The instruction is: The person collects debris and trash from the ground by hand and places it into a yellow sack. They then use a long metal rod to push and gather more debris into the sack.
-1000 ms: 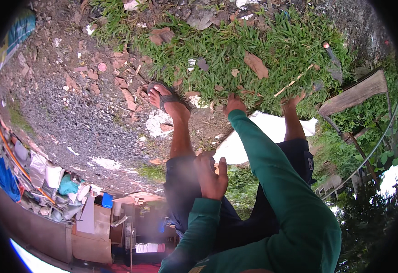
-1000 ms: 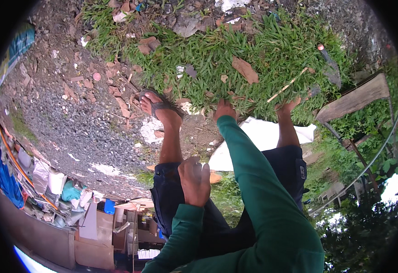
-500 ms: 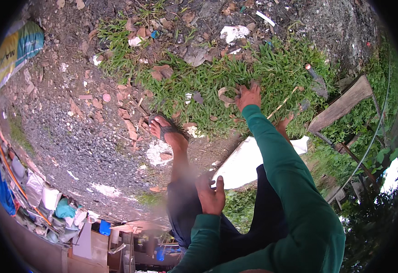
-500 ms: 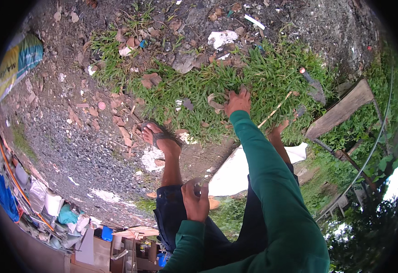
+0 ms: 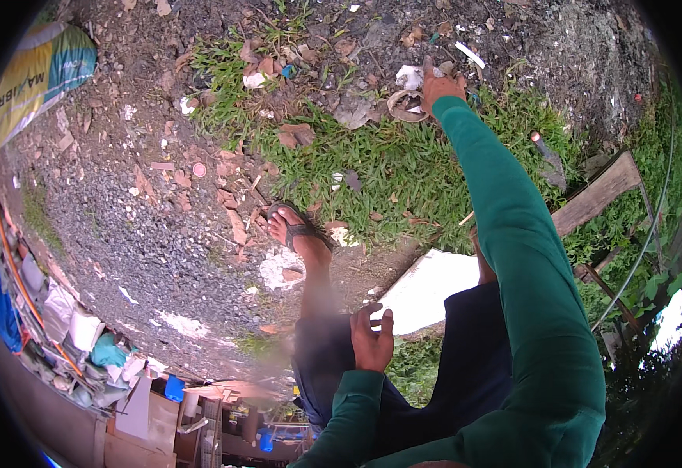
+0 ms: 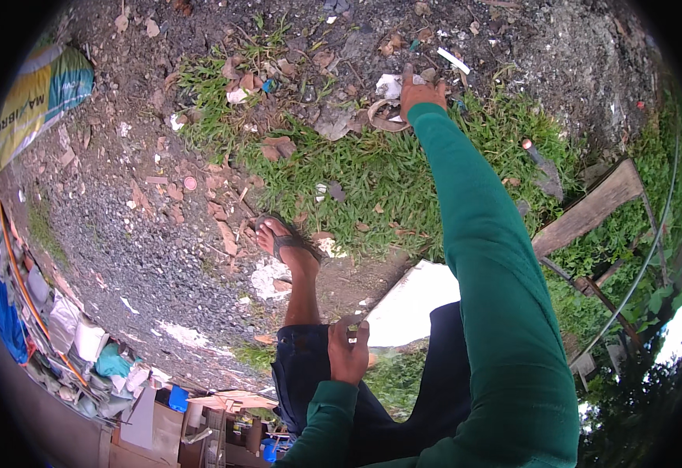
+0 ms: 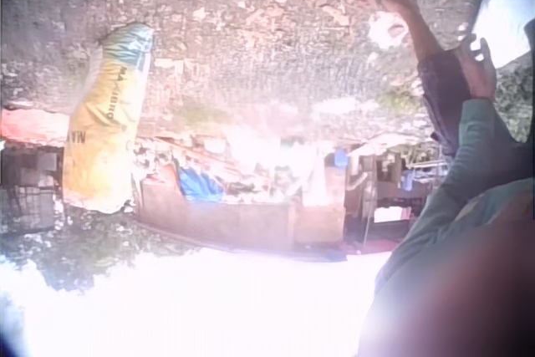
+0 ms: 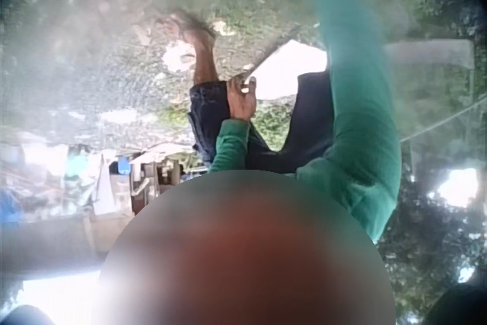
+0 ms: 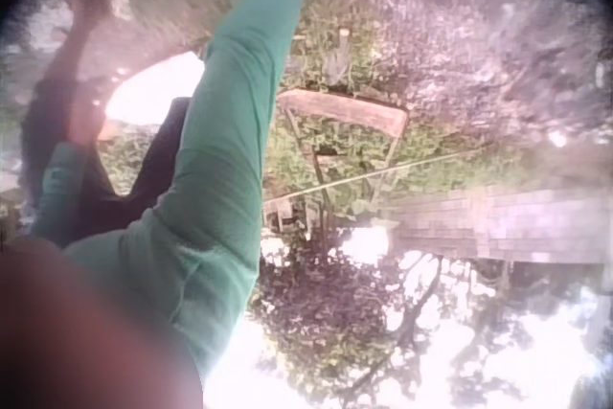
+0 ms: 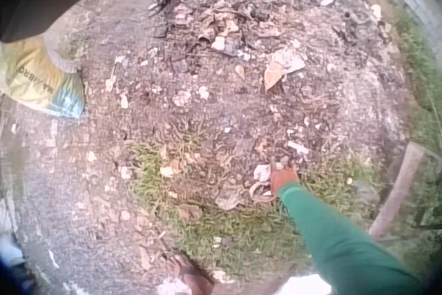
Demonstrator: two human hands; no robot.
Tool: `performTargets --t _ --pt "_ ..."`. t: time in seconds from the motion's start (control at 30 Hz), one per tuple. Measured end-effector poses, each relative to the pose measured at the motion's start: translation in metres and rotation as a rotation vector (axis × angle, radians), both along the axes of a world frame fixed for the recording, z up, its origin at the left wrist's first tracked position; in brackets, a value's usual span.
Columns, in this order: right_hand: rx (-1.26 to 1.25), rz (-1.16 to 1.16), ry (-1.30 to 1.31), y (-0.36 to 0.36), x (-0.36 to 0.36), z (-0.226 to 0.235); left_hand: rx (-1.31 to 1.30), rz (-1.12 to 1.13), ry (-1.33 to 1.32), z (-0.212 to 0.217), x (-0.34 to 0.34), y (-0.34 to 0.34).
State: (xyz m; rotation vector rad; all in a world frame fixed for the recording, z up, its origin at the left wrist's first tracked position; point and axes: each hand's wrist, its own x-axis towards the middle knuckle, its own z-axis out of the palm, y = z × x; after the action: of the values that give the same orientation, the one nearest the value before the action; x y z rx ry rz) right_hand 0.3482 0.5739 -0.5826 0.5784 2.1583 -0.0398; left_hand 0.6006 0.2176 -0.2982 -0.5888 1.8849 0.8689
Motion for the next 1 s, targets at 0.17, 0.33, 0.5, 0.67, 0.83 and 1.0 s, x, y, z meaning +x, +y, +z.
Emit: performTargets --t 0.17,0.33,0.5,0.67,0.83,1.0 --pt "0.184 0.004 0.118 -0.012 0.024 -0.018 -0.009 0.018 0.004 0.000 -0.005 0.003" --pt "0.179 0.013 0.076 -0.009 0.031 0.006 0.010 0.036 0.012 0.001 -0.006 0.002" --pt "0.108 -0.077 0.110 -0.001 0.032 0.061 -0.008 0.127 0.018 0.005 -0.012 -0.002" --pt "0.074 -0.076 0.251 -0.031 0.037 0.144 0.029 0.336 0.113 0.026 -0.053 -0.023" --pt "0.031 -0.085 0.391 -0.083 -0.004 0.267 -0.056 0.383 0.595 0.068 -0.127 -0.118" --pt "0.061 0.035 0.566 -0.169 -0.107 0.403 -0.298 0.227 0.706 0.117 -0.090 -0.292"
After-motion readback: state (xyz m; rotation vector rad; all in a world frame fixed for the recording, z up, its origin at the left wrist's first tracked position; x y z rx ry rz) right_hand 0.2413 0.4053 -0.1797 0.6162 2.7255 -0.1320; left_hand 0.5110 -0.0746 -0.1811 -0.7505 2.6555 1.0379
